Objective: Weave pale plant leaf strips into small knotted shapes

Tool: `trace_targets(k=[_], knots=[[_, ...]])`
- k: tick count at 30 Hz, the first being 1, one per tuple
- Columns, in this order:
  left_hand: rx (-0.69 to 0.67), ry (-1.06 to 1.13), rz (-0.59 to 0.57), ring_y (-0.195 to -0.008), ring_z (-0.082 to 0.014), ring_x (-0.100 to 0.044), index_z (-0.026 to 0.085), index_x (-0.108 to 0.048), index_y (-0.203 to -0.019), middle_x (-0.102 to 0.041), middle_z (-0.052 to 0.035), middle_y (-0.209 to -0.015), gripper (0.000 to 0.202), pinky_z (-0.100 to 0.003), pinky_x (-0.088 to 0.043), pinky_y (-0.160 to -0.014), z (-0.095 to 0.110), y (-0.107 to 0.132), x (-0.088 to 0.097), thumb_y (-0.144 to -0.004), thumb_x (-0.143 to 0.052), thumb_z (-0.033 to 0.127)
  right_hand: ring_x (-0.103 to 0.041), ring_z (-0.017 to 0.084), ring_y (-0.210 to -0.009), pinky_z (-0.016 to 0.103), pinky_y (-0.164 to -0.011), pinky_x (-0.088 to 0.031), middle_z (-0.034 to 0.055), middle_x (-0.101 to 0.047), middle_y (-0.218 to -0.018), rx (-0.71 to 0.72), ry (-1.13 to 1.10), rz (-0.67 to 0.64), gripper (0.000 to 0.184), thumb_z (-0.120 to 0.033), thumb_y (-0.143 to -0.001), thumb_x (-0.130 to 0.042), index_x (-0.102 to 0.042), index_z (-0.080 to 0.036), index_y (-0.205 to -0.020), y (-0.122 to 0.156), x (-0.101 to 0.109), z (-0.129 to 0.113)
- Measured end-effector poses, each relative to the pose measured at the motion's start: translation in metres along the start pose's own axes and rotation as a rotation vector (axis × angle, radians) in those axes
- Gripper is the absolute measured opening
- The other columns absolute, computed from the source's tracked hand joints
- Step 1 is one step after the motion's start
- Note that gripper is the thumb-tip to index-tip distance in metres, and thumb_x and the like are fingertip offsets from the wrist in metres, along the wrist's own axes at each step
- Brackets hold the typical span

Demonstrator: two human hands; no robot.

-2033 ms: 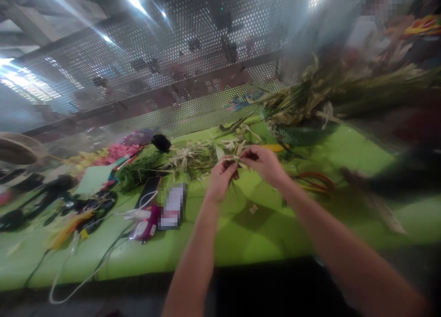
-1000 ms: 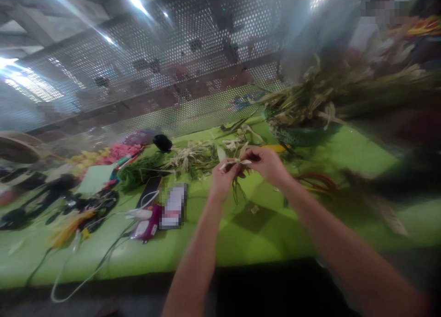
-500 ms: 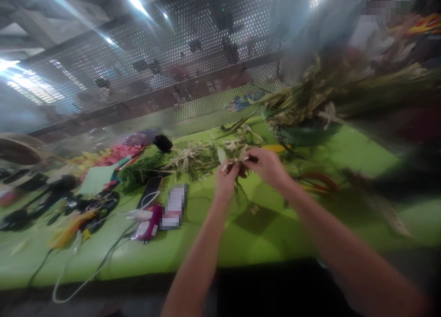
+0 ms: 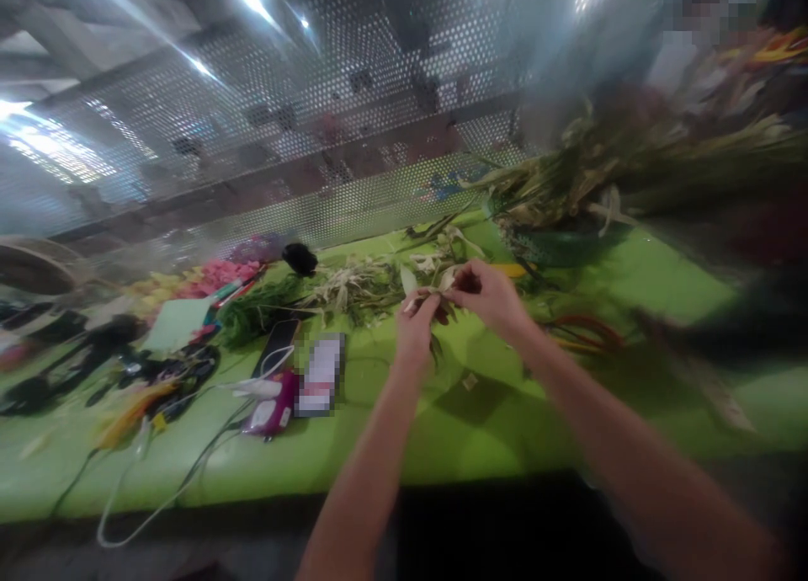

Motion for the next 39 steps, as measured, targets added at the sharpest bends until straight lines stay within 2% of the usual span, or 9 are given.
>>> trace_targets(k=[3, 7, 12, 16, 19, 23, 27, 39], knots=[[0.012, 0.029, 0.012, -0.049, -0.0072, -0.053, 0.017, -0.060, -0.076, -0.058, 0.0047, -0.059, 0.019, -0.020, -0.042, -0.049, -0.001, -0.002, 0.002, -0.068, -0.070, 0.030, -0.052, 0.012, -0.063, 0.025, -0.059, -0.042, 0.0003, -0.061, -0.072, -0.039, -0.076, -0.038, 0.022, -0.035, -0.073, -0.070, -0.061, -0.017, -0.080, 0.000, -0.001, -0.005], [0.020, 0.061, 0.020, -0.049, -0.0068, -0.051, 0.016, -0.059, -0.077, -0.057, 0.0046, -0.059, 0.018, -0.019, -0.041, -0.049, -0.004, -0.002, 0.001, -0.069, -0.069, 0.029, -0.056, 0.015, -0.070, 0.028, -0.066, -0.045, 0.0022, -0.063, -0.077, -0.018, -0.068, -0.092, 0.026, -0.038, -0.074, -0.071, -0.065, -0.016, -0.085, 0.003, -0.005, -0.003], [0.040, 0.066, -0.071, -0.052, -0.0073, -0.052, 0.016, -0.059, -0.078, -0.057, 0.0037, -0.061, 0.018, -0.020, -0.042, -0.051, -0.004, 0.000, -0.003, -0.070, -0.071, 0.028, -0.058, 0.017, -0.076, 0.029, -0.071, -0.045, 0.0039, -0.065, -0.081, 0.137, 0.140, 0.046, 0.014, -0.031, -0.077, -0.069, -0.066, -0.018, -0.081, 0.004, -0.001, 0.000], [0.082, 0.078, -0.167, -0.058, -0.0093, -0.056, 0.017, -0.059, -0.077, -0.060, 0.0011, -0.067, 0.020, -0.023, -0.049, -0.058, 0.000, 0.001, -0.005, -0.073, -0.068, 0.034, -0.057, 0.017, -0.073, 0.027, -0.068, -0.042, 0.0041, -0.064, -0.080, 0.232, 0.322, 0.028, 0.005, -0.023, -0.080, -0.064, -0.065, -0.019, -0.078, 0.004, 0.001, -0.007], [0.086, 0.006, -0.184, -0.060, -0.0115, -0.059, 0.017, -0.060, -0.076, -0.061, -0.0009, -0.069, 0.025, -0.026, -0.052, -0.060, 0.005, 0.002, -0.004, -0.076, -0.067, 0.041, -0.057, 0.017, -0.073, 0.027, -0.067, -0.041, 0.0045, -0.064, -0.081, 0.259, 0.385, 0.002, 0.006, -0.019, -0.081, -0.061, -0.065, -0.019, -0.078, 0.004, 0.002, -0.009], [0.060, -0.050, -0.152, -0.055, -0.0114, -0.058, 0.017, -0.057, -0.076, -0.059, 0.0007, -0.062, 0.027, -0.026, -0.052, -0.057, 0.009, 0.002, -0.003, -0.077, -0.068, 0.042, -0.058, 0.018, -0.075, 0.028, -0.069, -0.041, 0.0048, -0.065, -0.083, 0.252, 0.400, -0.012, 0.006, -0.022, -0.083, -0.061, -0.065, -0.020, -0.079, 0.005, 0.000, -0.009], [0.030, -0.044, -0.144, -0.055, -0.0101, -0.058, 0.019, -0.057, -0.081, -0.059, 0.0025, -0.063, 0.024, -0.024, -0.052, -0.057, 0.010, 0.002, -0.002, -0.076, -0.069, 0.039, -0.058, 0.018, -0.073, 0.027, -0.068, -0.040, 0.0035, -0.066, -0.080, 0.204, 0.376, -0.016, 0.006, -0.024, -0.083, -0.061, -0.064, -0.020, -0.081, 0.005, -0.001, -0.007], [-0.037, -0.107, -0.091, -0.059, -0.0084, -0.052, 0.020, -0.055, -0.079, -0.054, 0.0030, -0.068, 0.012, -0.020, -0.045, -0.056, 0.007, 0.001, -0.001, -0.078, -0.063, 0.030, -0.055, 0.017, -0.069, 0.027, -0.064, -0.038, 0.0025, -0.063, -0.076, 0.132, 0.360, 0.018, 0.010, -0.029, -0.084, -0.060, -0.061, -0.019, -0.081, 0.006, -0.003, -0.006]])
Point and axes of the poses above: each hand's wrist, its own y-axis away from the middle knuckle, its own x-axis out of the back of the hand, z = x × y, the point moved 3 cm from there along -y, towards the middle knuckle
